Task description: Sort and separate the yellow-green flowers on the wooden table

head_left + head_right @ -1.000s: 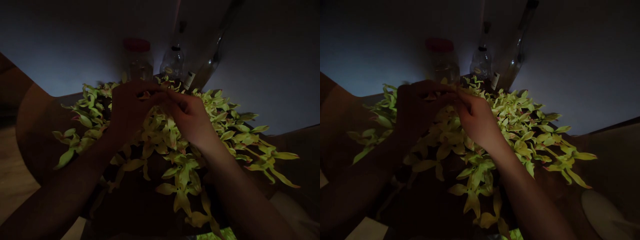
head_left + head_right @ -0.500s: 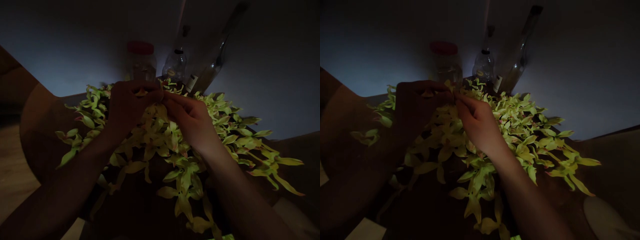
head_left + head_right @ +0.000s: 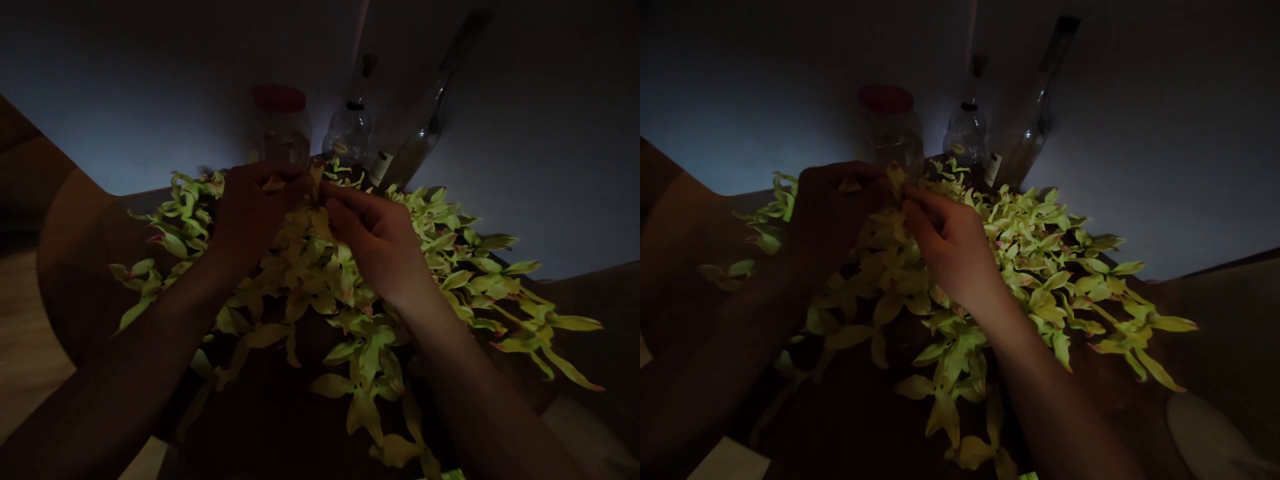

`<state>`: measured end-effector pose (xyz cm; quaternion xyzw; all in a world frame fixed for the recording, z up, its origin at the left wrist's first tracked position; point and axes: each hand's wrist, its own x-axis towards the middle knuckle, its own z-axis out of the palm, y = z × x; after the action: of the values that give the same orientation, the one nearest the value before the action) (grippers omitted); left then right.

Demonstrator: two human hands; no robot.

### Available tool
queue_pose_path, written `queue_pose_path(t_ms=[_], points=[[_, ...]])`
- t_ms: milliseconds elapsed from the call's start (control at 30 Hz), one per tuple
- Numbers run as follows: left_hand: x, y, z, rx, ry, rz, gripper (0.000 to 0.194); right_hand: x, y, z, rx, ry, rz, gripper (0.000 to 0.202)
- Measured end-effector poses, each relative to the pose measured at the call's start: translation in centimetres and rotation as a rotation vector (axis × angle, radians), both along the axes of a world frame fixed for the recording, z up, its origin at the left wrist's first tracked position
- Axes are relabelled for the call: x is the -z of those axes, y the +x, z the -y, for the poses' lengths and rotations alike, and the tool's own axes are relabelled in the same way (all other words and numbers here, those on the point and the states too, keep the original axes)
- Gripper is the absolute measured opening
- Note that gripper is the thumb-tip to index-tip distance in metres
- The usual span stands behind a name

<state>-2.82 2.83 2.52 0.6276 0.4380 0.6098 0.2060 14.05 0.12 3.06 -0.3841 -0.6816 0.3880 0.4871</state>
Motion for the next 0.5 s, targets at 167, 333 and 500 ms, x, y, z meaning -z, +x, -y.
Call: queue_pose_path(t_ms=[167,333,500], points=[[-0.2,0.0,0.1,0.040,-0.006,-0.072,0.008,-0.2,0.0,-0.1,0.020,0.055,0.004,0.027],[-0.5,0.3,0.2,0.163,0.054,-0.219,0.008,-0.2,0.6,-0.5,0.103,0.077,0.026,0.020],[-0.5,0.5,0.3,0.128,-0.002,-0.195,0.009,0.0,1.6,-1.2,0.177,0.190,0.130,0.025]])
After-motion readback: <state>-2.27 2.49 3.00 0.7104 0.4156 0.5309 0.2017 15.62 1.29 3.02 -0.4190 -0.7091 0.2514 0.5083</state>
